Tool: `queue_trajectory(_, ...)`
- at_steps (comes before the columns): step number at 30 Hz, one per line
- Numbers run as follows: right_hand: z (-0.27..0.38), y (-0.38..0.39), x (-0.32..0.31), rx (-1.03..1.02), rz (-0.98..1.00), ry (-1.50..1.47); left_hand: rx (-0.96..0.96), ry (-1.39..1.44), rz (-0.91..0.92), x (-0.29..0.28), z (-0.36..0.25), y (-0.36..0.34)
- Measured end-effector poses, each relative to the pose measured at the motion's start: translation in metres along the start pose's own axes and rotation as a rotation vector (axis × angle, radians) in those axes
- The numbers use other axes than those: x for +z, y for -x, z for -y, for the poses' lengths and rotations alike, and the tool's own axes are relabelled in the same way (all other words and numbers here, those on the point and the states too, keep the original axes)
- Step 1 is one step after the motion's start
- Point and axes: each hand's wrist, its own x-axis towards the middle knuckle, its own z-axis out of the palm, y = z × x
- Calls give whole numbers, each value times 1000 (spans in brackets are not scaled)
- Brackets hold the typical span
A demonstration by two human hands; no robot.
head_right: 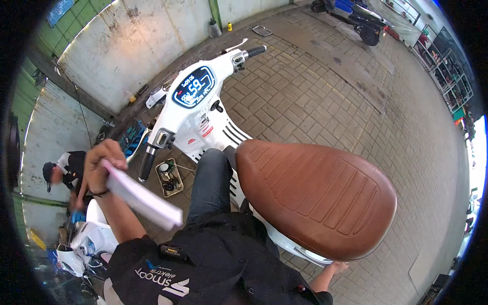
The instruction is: The person fills out a checklist on a paper form while leaning on a scooter seat and then handles wires inside the battery compartment of an electric scooter.
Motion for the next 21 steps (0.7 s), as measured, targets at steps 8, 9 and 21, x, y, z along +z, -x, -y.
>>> queue_trajectory(8, 22, 11, -27, 30, -131, 24, -382, 58, -216, 82, 88, 26)
queue_trajectory(9, 23, 8, -30, 37, -158, 71, -352, 15, -204, 93, 92, 27)
queue_trajectory(21, -83, -53, -7, -1, -85, -899, -269, 75, -112, 119, 94, 44)
